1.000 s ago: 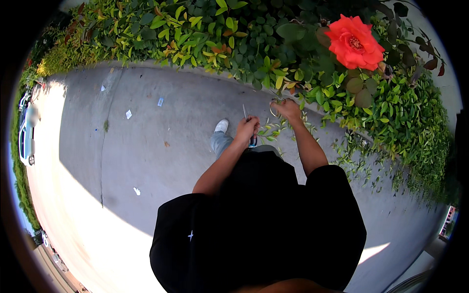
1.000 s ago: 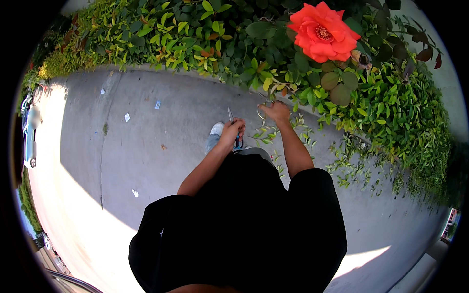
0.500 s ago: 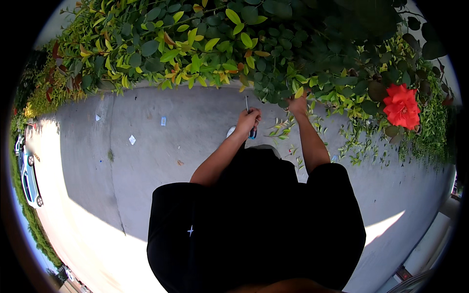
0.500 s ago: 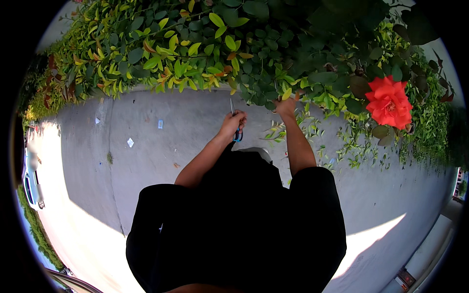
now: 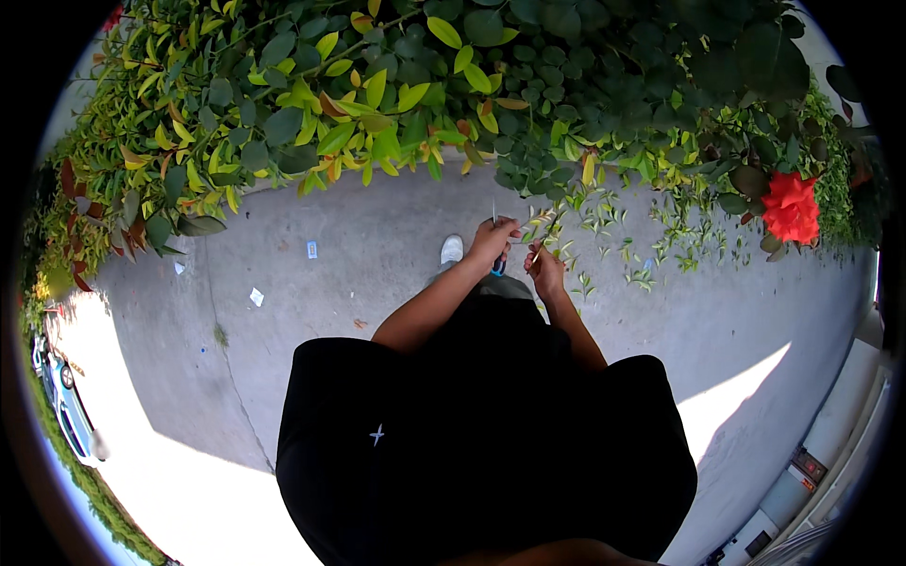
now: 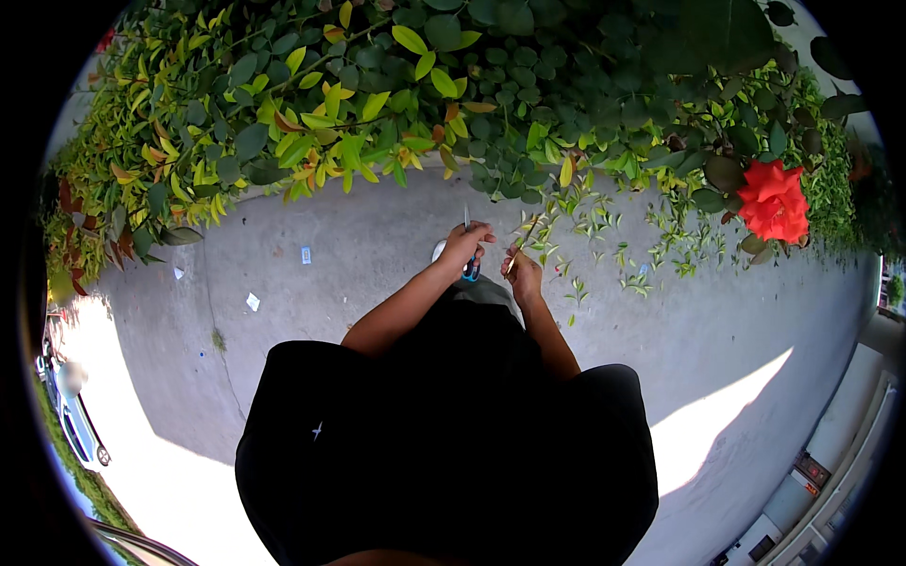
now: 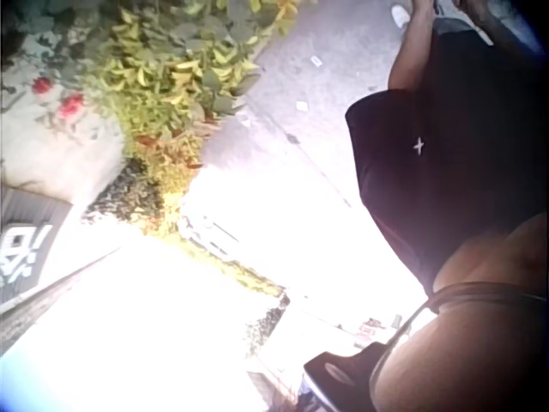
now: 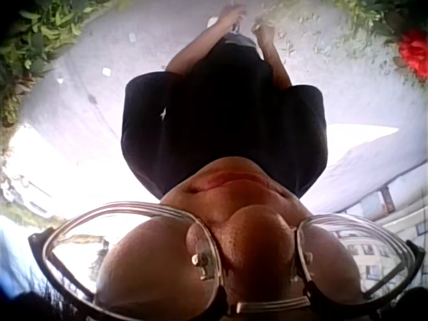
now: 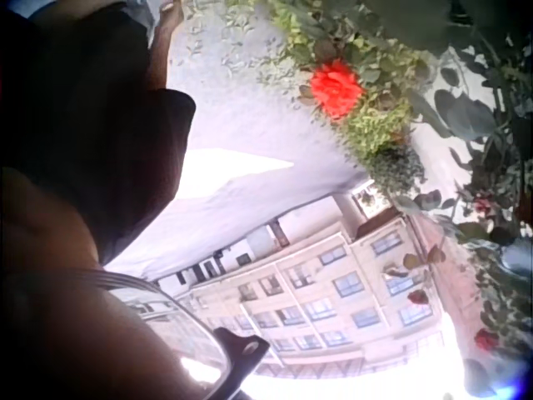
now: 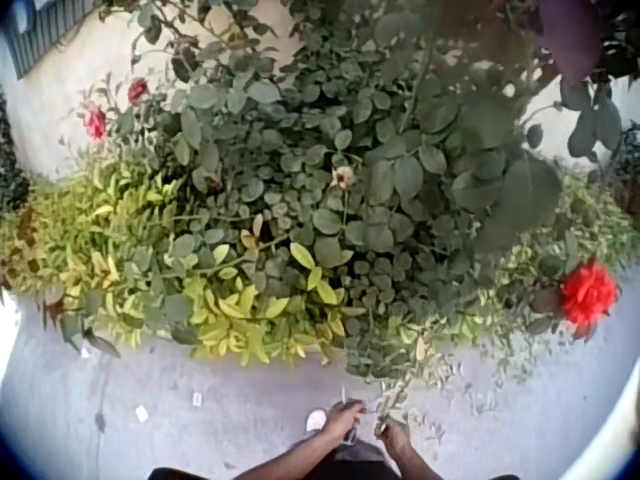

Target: The person trims leaves and stems from a hedge using scissors, occasionally picking off small branches by hand.

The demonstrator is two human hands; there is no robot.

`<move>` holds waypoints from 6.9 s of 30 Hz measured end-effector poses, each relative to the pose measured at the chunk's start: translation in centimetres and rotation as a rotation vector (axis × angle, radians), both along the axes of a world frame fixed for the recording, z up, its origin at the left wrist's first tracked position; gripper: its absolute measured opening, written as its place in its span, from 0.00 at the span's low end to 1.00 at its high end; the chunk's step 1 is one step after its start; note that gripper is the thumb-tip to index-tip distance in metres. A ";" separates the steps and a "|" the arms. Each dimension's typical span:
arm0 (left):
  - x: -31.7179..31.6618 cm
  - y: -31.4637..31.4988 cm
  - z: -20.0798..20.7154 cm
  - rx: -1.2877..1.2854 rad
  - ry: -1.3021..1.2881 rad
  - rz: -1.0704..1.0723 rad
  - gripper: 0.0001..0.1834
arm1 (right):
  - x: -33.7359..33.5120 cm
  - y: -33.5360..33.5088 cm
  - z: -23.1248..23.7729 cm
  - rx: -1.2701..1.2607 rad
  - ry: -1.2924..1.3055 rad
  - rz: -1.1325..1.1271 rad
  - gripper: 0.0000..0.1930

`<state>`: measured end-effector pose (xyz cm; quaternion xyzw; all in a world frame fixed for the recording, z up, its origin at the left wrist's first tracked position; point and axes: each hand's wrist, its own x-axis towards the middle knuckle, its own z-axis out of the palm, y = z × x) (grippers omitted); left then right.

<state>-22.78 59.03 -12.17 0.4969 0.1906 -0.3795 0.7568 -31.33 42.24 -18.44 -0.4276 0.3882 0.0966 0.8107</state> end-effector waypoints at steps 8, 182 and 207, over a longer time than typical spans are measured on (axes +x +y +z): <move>-1.1 2.5 0.5 0.109 -0.032 -0.010 0.21 | 1.0 4.1 4.9 -0.315 -0.095 0.533 0.13; 6.9 17.1 15.6 -0.442 -0.079 0.048 0.23 | 22.6 20.0 4.6 -0.386 -0.304 0.358 0.19; 12.5 14.5 1.0 -0.140 0.195 0.015 0.28 | 24.5 19.1 1.7 -0.807 -0.119 0.677 0.18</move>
